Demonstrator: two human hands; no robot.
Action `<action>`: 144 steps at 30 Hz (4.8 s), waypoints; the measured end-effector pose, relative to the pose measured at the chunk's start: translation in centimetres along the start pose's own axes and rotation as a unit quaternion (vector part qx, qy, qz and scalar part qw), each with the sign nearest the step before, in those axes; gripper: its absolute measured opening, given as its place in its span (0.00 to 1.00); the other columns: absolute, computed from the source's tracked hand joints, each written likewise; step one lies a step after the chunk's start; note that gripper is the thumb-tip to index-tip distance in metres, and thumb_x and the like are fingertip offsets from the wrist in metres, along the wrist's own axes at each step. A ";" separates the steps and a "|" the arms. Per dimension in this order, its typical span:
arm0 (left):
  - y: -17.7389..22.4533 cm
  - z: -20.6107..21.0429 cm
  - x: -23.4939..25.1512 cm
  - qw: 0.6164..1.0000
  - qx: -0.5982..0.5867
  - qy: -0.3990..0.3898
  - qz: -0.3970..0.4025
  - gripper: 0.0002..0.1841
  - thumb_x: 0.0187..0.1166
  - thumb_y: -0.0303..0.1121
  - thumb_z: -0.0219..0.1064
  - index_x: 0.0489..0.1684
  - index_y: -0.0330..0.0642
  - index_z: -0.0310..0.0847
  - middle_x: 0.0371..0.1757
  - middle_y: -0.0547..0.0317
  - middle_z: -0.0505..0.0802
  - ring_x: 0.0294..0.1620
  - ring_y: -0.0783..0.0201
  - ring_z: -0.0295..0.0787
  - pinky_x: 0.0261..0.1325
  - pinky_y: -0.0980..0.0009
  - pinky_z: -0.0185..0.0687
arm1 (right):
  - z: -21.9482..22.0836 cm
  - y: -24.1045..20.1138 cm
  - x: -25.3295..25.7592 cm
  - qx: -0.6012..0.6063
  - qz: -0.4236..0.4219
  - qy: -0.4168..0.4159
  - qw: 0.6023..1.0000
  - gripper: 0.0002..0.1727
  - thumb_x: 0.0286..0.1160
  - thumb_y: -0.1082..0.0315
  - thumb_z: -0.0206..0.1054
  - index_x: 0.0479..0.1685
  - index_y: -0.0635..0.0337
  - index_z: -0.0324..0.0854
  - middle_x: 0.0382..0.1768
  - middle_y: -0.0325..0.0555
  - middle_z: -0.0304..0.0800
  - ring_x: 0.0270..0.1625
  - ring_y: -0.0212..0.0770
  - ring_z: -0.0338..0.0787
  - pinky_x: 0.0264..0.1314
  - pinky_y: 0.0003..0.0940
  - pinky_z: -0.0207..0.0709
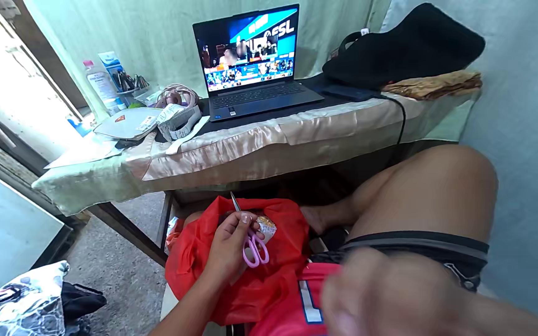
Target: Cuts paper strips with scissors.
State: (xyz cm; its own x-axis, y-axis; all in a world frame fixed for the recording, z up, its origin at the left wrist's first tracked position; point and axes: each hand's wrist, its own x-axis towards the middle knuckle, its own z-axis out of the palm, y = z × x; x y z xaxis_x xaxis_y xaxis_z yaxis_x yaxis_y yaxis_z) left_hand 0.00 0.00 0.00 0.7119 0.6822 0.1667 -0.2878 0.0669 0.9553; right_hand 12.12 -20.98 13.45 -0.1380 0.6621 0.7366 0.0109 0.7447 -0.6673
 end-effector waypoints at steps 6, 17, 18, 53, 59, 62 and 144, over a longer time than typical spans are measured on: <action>0.1 0.2 -0.2 0.995 0.050 0.018 0.079 0.14 0.93 0.31 0.51 0.54 0.32 0.82 0.42 0.51 0.92 0.38 0.63 0.91 0.43 0.68 0.91 | -2.5 10.5 -1.6 -0.431 0.188 -0.018 0.883 0.19 0.87 0.49 0.60 0.68 0.42 0.85 0.52 0.29 0.90 0.59 0.29 0.86 0.65 0.35 0.80; -0.6 0.7 -0.3 0.973 0.107 0.051 0.199 0.13 0.93 0.29 0.51 0.54 0.32 0.82 0.41 0.52 0.91 0.35 0.63 0.90 0.39 0.69 0.91 | -1.7 13.7 -2.2 -0.382 0.325 -0.058 0.863 0.26 0.82 0.50 0.64 0.75 0.48 0.71 0.46 0.31 0.92 0.53 0.34 0.90 0.67 0.49 0.78; -0.6 0.7 -0.3 0.972 0.112 0.048 0.202 0.13 0.92 0.29 0.52 0.53 0.32 0.82 0.42 0.52 0.91 0.36 0.63 0.90 0.40 0.69 0.91 | -1.7 13.9 -2.3 -0.369 0.321 -0.058 0.870 0.26 0.82 0.50 0.65 0.75 0.49 0.71 0.45 0.32 0.92 0.52 0.34 0.90 0.68 0.47 0.79; 7.2 0.3 -5.7 0.981 -0.121 -0.106 0.110 0.11 0.90 0.40 0.60 0.53 0.46 0.85 0.27 0.63 0.83 0.22 0.73 0.78 0.25 0.78 0.78 | -1.8 14.3 -2.0 -0.033 0.252 0.177 0.951 0.33 0.79 0.74 0.69 0.83 0.67 0.61 0.50 0.49 0.92 0.49 0.40 0.94 0.58 0.35 0.90; 6.0 -0.6 -4.0 0.992 -0.066 -0.103 0.021 0.15 0.90 0.35 0.57 0.66 0.41 0.83 0.32 0.59 0.86 0.23 0.72 0.79 0.26 0.77 0.78 | -2.1 14.0 -2.0 -0.019 0.253 0.161 0.954 0.30 0.81 0.74 0.66 0.82 0.67 0.64 0.50 0.47 0.91 0.49 0.38 0.94 0.57 0.33 0.89; 3.9 -1.6 -1.5 0.999 0.045 -0.025 -0.003 0.14 0.90 0.32 0.55 0.60 0.35 0.82 0.37 0.50 0.91 0.26 0.68 0.83 0.29 0.75 0.81 | -2.7 14.1 -2.0 -0.044 0.268 0.155 0.950 0.28 0.81 0.72 0.67 0.80 0.63 0.67 0.50 0.45 0.93 0.49 0.37 0.94 0.55 0.32 0.89; 1.0 -2.1 1.3 0.995 0.047 0.060 -0.068 0.12 0.90 0.29 0.59 0.53 0.29 0.86 0.46 0.44 0.95 0.42 0.56 0.95 0.50 0.60 0.93 | -9.3 15.9 -4.7 -0.206 0.342 -0.029 0.916 0.28 0.76 0.59 0.74 0.77 0.52 0.80 0.64 0.38 0.90 0.64 0.27 0.87 0.69 0.28 0.82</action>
State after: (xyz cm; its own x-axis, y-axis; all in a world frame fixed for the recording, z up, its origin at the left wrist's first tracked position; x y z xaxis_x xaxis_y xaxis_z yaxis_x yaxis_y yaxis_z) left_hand -0.73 2.49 0.64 0.6574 0.7535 0.0088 -0.1289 0.1010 0.9865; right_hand 22.18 -11.47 0.47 -0.0113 0.9891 0.1467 0.4854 0.1337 -0.8640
